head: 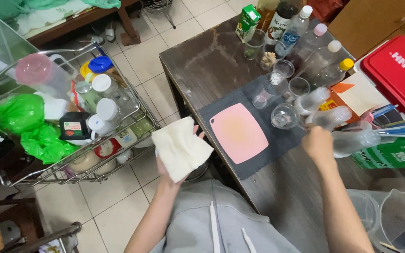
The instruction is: The person dries several clear plastic cups and a measuring cup using a white cloth on a countertop. They wipe the exterior and interior of each item, then fold the cloth and place the dried cups into a red-lidded container.
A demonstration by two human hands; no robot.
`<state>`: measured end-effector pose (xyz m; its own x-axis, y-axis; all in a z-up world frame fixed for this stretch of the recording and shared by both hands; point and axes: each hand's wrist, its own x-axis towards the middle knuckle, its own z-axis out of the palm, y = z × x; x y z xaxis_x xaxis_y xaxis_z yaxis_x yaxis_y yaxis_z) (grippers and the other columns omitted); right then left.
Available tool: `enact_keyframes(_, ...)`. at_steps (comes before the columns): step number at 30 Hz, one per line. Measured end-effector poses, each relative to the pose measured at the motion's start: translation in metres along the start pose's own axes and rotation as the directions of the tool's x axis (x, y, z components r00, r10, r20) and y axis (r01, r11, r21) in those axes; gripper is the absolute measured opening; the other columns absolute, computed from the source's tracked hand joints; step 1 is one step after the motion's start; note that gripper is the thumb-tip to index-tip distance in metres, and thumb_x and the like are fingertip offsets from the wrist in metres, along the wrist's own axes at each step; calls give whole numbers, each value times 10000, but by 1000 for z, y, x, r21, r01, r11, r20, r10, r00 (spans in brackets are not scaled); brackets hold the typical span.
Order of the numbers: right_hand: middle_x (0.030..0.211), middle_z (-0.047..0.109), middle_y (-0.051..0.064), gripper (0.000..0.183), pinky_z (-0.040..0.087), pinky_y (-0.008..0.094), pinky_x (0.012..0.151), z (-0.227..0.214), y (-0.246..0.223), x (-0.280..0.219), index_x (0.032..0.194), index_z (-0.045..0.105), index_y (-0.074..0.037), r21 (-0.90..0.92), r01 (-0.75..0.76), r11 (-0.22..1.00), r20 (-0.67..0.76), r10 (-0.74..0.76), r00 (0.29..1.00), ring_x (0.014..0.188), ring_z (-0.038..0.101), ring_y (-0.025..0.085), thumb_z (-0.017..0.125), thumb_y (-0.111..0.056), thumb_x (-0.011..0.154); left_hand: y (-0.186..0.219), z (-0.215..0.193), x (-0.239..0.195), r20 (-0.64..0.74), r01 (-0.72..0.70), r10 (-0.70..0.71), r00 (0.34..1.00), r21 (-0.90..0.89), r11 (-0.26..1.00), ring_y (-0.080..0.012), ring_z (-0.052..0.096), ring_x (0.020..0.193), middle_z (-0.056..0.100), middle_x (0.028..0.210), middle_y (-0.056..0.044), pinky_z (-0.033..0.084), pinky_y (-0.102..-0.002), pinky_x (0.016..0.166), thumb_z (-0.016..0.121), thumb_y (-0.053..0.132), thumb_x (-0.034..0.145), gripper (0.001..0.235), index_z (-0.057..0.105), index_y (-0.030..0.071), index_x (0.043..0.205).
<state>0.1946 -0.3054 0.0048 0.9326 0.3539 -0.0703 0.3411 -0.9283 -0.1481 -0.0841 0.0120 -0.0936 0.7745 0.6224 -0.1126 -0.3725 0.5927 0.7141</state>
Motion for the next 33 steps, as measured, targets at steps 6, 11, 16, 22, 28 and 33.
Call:
enact_keyframes(6, 1034, 708, 362, 339, 517, 630, 865, -58, -38, -47, 1257, 715, -15, 434, -163, 886, 53, 156, 986, 1046, 671, 533, 587, -268, 1071, 8, 52, 0, -25, 207, -215, 976, -174, 963, -352, 659, 1060, 679, 1238, -176, 478, -623, 894, 472, 513, 1040, 541, 579, 42, 1285)
enact_keyframes(11, 850, 708, 295, 288, 558, 495, 746, -25, -117, -77, 1080, 739, 54, 776, -35, 630, 253, -259, 932, 785, 685, 399, 492, -82, 1021, 7, 115, 13, -5, 376, -403, 915, -351, 857, -371, 689, 1000, 688, 1221, -184, 534, -658, 800, 476, 596, 1026, 608, 578, 56, 1286)
enact_keyframes(16, 590, 513, 17, 266, 436, 244, 445, 25, -167, -93, 1012, 674, -96, 820, -61, 569, 359, -428, 829, 544, 481, 130, 441, -211, 1072, 29, 137, 3, -109, 392, -413, 904, -177, 903, -327, 728, 901, 723, 1110, -181, 605, -583, 715, 590, 534, 988, 540, 595, 50, 1226)
enact_keyframes(22, 783, 740, 198, 231, 576, 499, 798, -35, -183, -89, 1071, 672, -183, 581, 255, 773, 365, -527, 767, 837, 731, 424, 475, -302, 1067, 35, 84, 10, -195, 240, -161, 968, 516, 822, -159, 759, 722, 776, 830, -82, 652, -352, 641, 676, 458, 979, 352, 707, 108, 986)
enact_keyframes(28, 891, 758, 285, 295, 552, 586, 905, -70, -180, -79, 1228, 682, -147, 408, 460, 789, 486, -614, 622, 931, 701, 524, 476, -265, 1052, 81, 97, -31, -9, 160, -213, 977, 690, 706, -147, 706, 650, 777, 770, -142, 609, -339, 622, 671, 328, 996, 332, 750, 20, 900)
enact_keyframes(33, 917, 775, 240, 337, 564, 554, 901, -82, -185, -77, 1303, 669, -251, 277, 546, 791, 549, -596, 586, 954, 717, 482, 483, -345, 1038, 107, 90, -33, 68, 165, -318, 946, 742, 650, -162, 748, 594, 781, 730, -137, 624, -308, 555, 693, 295, 979, 310, 766, 3, 903)
